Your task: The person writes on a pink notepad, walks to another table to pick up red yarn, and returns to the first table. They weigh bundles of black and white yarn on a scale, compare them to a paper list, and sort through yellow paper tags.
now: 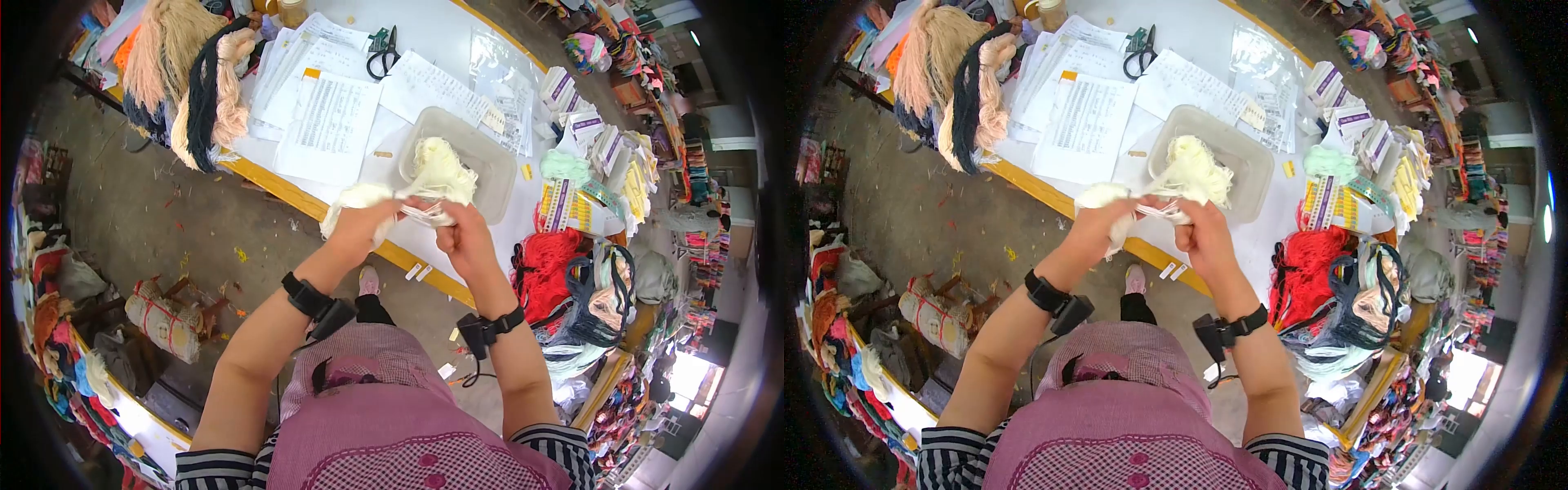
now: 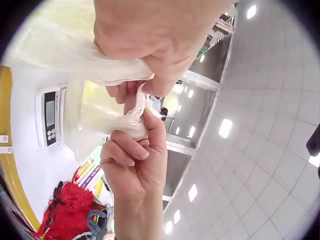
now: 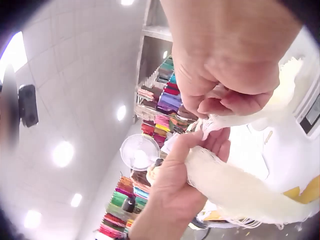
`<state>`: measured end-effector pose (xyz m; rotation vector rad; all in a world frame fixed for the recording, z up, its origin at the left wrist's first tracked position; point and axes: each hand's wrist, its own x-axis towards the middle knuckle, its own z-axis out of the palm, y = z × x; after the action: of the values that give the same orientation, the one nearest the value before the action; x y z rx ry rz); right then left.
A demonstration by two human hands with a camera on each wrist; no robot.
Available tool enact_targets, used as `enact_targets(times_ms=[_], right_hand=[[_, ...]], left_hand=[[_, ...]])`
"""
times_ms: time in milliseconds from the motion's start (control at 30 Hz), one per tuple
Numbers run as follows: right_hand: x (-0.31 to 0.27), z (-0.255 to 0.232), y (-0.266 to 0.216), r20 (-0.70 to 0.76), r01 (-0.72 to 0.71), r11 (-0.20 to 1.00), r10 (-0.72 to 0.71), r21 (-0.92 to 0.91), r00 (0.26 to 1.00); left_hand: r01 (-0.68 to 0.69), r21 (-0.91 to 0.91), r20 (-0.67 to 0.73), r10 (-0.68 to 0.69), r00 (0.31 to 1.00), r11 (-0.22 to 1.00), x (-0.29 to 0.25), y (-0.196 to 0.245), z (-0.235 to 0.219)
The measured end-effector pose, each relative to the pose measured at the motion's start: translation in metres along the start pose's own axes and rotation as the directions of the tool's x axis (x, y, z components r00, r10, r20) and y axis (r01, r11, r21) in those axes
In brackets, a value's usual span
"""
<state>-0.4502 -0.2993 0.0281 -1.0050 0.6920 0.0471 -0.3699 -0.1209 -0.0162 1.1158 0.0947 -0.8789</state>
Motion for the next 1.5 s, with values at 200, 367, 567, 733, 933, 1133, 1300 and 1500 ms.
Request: enact_targets(times_ms=[200, 367, 567, 733, 933, 1133, 1300, 1500], right_hand=[[-0.013, -0.020, -0.093, -0.033, 0.093, 0.919, -0.114, -0.384, 0.993], [-0.032, -0.052, -0.205, -0.139, 0.159, 0.731, -0.329, -0.664, 0.934], [-0.061, -0.068, -0.313, -0.263, 0.276, 0.633, -0.621, -0.723, 0.738], [-0.077, -0.088, -0.368, -0.320, 0.377, 0.541, -0.800, -0.752, 0.508], [-0.112, -0.051, -0.374, -0.222, 0.346, 0.400, -0.864, -0.849, 0.453], [-0.122, -0.010, -0.366, -0.043, 0.426, 0.366, -0.798, -0.827, 0.602], [-0.124, -0.013, -0.377, 0.005, 0.515, 0.355, -0.819, -0.780, 0.573], [-0.102, -0.038, -0.359, -0.044, 0.616, 0.434, -0.838, -0.658, 0.544]], left_hand=[[0.061, -0.568, 0.249, 0.101, 0.963, 0.821, -0.037, 0.056, -0.063], [-0.138, -0.460, 0.000, 0.155, 0.988, 0.877, -0.080, 0.051, -0.203], [-0.302, -0.395, -0.518, 0.061, 0.853, 0.867, -0.157, 0.026, -0.352], [-0.434, -0.343, -0.762, 0.024, 0.647, 0.833, -0.242, -0.013, -0.488], [-0.463, -0.147, -0.898, 0.079, 0.433, 0.874, -0.337, -0.016, -0.571], [-0.537, -0.250, -0.878, 0.045, 0.477, 0.806, -0.357, -0.004, -0.566], [-0.540, -0.269, -0.735, 0.192, 0.650, 0.798, -0.319, 0.025, -0.441], [-0.477, -0.281, -0.699, 0.163, 0.696, 0.833, -0.288, 0.024, -0.393]])
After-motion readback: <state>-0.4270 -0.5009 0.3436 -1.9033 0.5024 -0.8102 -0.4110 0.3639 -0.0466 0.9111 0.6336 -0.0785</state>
